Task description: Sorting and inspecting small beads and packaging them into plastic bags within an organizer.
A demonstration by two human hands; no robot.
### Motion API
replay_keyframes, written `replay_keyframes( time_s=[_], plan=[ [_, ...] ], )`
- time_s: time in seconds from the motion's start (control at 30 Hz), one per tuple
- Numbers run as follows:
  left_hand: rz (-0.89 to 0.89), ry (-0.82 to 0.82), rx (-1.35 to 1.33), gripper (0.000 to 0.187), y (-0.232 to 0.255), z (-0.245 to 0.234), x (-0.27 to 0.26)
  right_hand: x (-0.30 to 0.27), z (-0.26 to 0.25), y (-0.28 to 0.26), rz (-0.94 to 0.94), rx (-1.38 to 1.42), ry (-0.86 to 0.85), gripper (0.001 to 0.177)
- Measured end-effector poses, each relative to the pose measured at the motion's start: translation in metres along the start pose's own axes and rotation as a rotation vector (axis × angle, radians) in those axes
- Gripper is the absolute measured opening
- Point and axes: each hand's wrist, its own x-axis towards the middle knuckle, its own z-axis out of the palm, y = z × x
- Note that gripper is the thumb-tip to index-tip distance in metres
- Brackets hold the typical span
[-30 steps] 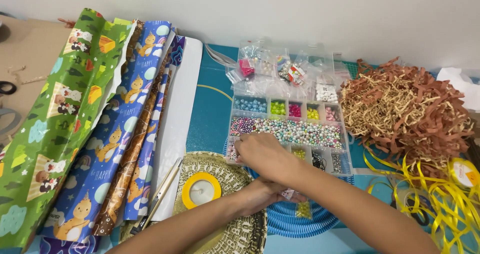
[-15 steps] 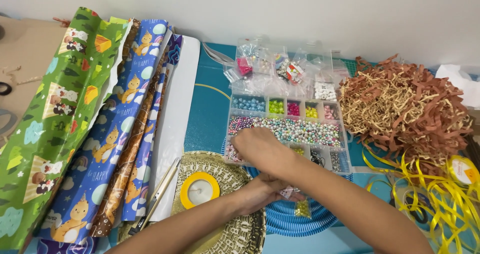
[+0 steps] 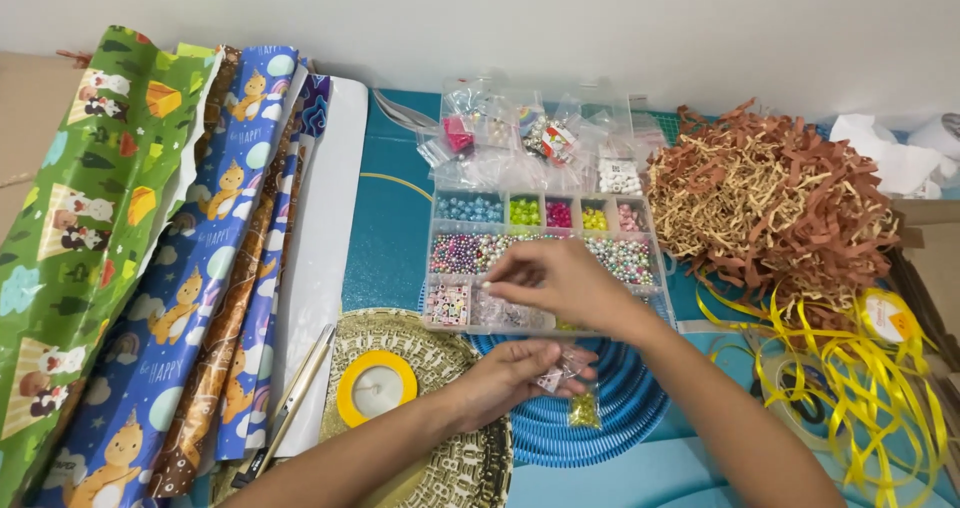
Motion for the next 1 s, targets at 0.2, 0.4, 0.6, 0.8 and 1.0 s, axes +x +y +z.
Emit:
replay_keyframes(
  time_s=[0.2, 0.4, 0.6, 0.8, 1.0],
  plan=[
    [0.015, 0.0, -0.006, 0.042, 0.003, 0.003, 0.0, -0.061, -0.022, 0.066, 0.338, 0.456, 0.141, 0.02],
    [-0.005, 0.025, 0.005, 0.041, 0.003, 0.003, 0.002, -0.083, -0.014, 0.087, 0.251, 0.482, 0.144, 0.021],
    [-0.019, 0.034, 0.008, 0.043, 0.005, 0.005, 0.001, -0.085, -0.015, 0.086, 0.185, 0.397, 0.125, 0.016],
    [0.05, -0.012, 0.018, 0.038, 0.0, 0.001, 0.001, -0.096, -0.018, 0.062, 0.149, 0.135, 0.147, 0.017],
    [0.035, -0.013, 0.01, 0.038, 0.001, 0.001, 0.0, -0.102, -0.02, 0.058, -0.058, -0.04, 0.19, 0.014]
  ],
)
